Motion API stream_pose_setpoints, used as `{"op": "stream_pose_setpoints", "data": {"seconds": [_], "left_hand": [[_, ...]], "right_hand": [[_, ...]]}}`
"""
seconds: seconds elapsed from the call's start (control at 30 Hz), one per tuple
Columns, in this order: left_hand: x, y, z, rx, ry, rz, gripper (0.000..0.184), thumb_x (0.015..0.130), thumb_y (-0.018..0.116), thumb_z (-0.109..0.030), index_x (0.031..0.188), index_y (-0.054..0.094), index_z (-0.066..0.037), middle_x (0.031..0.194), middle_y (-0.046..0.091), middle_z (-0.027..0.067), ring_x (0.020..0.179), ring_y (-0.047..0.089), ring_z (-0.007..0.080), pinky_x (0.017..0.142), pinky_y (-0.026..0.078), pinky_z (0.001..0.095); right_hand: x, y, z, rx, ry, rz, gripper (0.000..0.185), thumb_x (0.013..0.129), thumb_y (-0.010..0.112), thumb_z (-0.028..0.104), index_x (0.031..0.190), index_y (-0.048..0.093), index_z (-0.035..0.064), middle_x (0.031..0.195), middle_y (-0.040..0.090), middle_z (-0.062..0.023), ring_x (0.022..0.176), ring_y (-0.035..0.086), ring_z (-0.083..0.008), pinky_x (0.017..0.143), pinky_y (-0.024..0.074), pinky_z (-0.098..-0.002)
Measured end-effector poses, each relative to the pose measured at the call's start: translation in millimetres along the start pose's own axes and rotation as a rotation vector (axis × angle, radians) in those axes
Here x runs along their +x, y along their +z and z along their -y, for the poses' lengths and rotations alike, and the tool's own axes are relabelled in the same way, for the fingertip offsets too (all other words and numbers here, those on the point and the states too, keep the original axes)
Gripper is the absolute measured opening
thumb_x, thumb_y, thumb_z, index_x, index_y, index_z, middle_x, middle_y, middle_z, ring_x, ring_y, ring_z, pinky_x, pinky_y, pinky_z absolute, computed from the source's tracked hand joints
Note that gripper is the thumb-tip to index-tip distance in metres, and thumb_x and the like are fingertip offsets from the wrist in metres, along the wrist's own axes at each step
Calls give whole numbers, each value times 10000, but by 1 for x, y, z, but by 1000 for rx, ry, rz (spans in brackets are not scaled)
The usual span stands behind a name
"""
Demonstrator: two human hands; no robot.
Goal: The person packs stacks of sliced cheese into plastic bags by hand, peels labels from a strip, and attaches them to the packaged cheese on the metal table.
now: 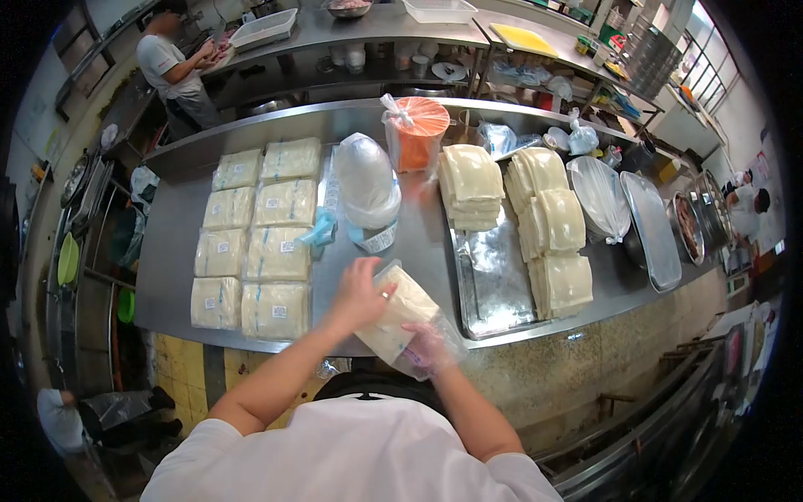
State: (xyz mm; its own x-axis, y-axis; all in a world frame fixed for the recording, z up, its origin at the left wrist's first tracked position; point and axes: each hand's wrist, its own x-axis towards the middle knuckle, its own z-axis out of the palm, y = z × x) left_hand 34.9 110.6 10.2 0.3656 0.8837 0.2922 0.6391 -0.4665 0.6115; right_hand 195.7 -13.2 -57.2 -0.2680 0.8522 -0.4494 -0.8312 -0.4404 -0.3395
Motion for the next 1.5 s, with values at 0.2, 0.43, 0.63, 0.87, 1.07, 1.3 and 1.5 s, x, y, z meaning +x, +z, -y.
{"op": "stream_pose_setpoints", "data": {"seconds": [0.2, 0.43, 0.63, 0.87, 1.07, 1.3, 1.5], "left_hand": [[33, -23, 42, -748, -644, 769, 394, 994, 692, -393, 1099, 713, -13, 909, 693, 17, 824, 605, 131, 780, 501, 313], [-17, -48, 36, -838, -455, 794, 315, 1010, 684, -353, 1069, 722, -46, 894, 676, -9, 771, 566, 90, 684, 472, 286], [-60, -55, 73, -945, -683, 645, 235, 1058, 599, -246, 973, 664, -37, 781, 601, -3, 686, 550, 90, 630, 480, 265], [-77, -50, 94, -870, -819, 441, 241, 1042, 620, -257, 977, 673, -32, 784, 617, -6, 665, 556, 90, 617, 483, 278], [-94, -17, 88, -537, -487, 346, 248, 955, 705, -242, 1020, 693, -3, 872, 715, 105, 730, 674, 223, 701, 549, 365], [-94, -14, 22, 80, 35, 206, 360, 840, 735, -212, 1118, 631, -8, 1014, 668, 184, 1015, 680, 369, 831, 571, 465], [-79, -21, 33, 34, 102, 501, 166, 797, 639, -70, 960, 627, -38, 982, 670, 180, 939, 680, 382, 793, 553, 496]], "right_hand": [[-34, 32, 0, -163, 54, -70, 655, 869, 660, 10, 1486, 439, 27, 1388, 588, -137, 1254, 601, -316, 1106, 468, -500], [-38, 27, -3, -257, -229, -30, 532, 830, 671, 35, 1350, 562, 42, 1279, 647, -121, 1188, 626, -314, 1096, 463, -515], [-41, 13, 30, -190, -308, -194, 507, 866, 618, -1, 1367, 545, -4, 1225, 683, -148, 1176, 639, -320, 1043, 509, -468], [-15, 100, 42, -1949, -606, -396, 509, 868, 702, 160, 1350, 587, 46, 1246, 671, -231, 1243, 599, -372, 1092, 442, -432], [19, 13, -45, -2410, -799, -184, 530, 846, 729, 194, 1324, 589, 11, 1351, 581, -268, 1243, 551, -473, 1051, 467, -484], [-24, 70, -2, -2211, -947, -459, 328, 788, 697, 87, 1111, 670, 37, 962, 626, -172, 951, 616, -367, 828, 502, -482], [-37, 22, 36, -2203, -880, -461, 109, 775, 676, 29, 876, 684, 71, 862, 604, -127, 862, 628, -337, 757, 523, -472]]}}
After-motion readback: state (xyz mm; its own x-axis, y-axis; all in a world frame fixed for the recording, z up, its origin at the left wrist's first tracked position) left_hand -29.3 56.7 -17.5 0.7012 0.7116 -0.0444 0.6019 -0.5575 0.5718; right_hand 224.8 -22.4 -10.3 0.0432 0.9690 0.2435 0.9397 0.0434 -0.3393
